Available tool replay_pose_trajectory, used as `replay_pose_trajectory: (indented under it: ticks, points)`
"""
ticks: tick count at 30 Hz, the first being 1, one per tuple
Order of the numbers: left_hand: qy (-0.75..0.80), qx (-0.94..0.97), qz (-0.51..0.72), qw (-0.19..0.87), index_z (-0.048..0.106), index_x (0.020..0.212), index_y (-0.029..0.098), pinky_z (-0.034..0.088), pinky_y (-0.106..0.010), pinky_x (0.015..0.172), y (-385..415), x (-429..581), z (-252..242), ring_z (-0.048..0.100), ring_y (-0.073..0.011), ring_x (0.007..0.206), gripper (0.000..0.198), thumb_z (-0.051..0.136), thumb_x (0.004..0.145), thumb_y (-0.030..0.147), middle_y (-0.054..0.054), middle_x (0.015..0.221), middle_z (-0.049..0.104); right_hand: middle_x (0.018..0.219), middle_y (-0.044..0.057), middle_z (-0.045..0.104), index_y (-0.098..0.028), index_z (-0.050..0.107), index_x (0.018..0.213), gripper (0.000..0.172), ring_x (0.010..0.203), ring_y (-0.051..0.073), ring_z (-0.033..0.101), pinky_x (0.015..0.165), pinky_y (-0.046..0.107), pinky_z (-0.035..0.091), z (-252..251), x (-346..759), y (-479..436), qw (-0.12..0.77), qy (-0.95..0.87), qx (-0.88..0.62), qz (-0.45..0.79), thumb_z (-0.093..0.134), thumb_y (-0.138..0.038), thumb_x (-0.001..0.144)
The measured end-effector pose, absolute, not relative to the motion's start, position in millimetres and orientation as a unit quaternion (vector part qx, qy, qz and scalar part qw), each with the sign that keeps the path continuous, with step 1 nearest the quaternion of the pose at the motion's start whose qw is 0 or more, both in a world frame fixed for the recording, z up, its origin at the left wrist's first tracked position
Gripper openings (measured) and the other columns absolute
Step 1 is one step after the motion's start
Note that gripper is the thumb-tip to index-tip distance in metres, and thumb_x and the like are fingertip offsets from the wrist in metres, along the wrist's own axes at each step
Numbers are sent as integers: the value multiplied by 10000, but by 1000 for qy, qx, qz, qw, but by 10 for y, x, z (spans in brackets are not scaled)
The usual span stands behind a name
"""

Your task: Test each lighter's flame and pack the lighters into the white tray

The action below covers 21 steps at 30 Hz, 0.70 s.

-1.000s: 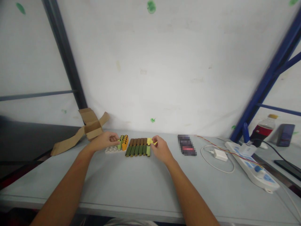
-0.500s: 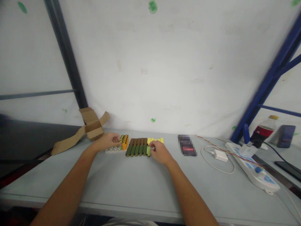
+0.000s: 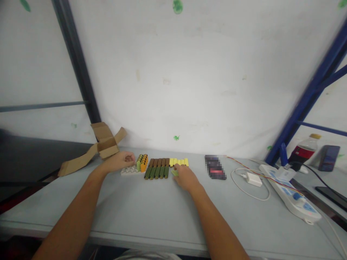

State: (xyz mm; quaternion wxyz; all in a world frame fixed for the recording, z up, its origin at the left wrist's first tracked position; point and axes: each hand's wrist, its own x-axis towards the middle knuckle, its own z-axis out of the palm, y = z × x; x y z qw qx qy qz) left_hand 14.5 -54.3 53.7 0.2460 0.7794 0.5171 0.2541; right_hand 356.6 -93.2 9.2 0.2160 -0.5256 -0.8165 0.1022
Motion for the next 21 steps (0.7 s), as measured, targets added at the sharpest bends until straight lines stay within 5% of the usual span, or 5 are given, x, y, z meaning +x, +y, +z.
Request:
replay_pose_trajectory:
  ticks: [9, 13, 16, 21]
  points:
    - [555, 751, 288, 211, 672, 827, 180, 456, -286, 593, -484, 95, 525, 644, -215, 646, 255, 572, 644, 328, -30, 681, 703, 791, 51, 668, -158, 650, 823, 171, 714, 167, 582, 648, 259, 388, 137, 3674, -841, 297, -760, -552, 174, 591, -66, 692]
    - [555, 751, 286, 215, 681, 845, 183, 441, -287, 577, -475, 113, 518, 634, -217, 631, 279, 565, 639, 330, -19, 653, 697, 612, -12, 567, -172, 597, 662, 60, 595, 132, 493, 573, 245, 341, 168, 3685, -790, 344, -752, -532, 181, 565, -121, 673]
    - [552, 752, 282, 224, 685, 846, 184, 425, -277, 555, -459, 118, 492, 623, -207, 611, 276, 568, 639, 322, -5, 627, 685, 594, -15, 524, -183, 516, 591, 141, 599, 129, 469, 575, 247, 346, 154, 3657, -777, 364, -759, -513, 167, 580, -213, 713]
    - [551, 758, 280, 210, 698, 855, 190, 408, -262, 548, -445, 105, 475, 614, -194, 604, 269, 570, 667, 333, 8, 611, 667, 778, 11, 631, -198, 534, 989, 198, 624, 137, 562, 577, 252, 453, 138, 3551, -805, 462, -689, -471, 300, 474, -339, 865]
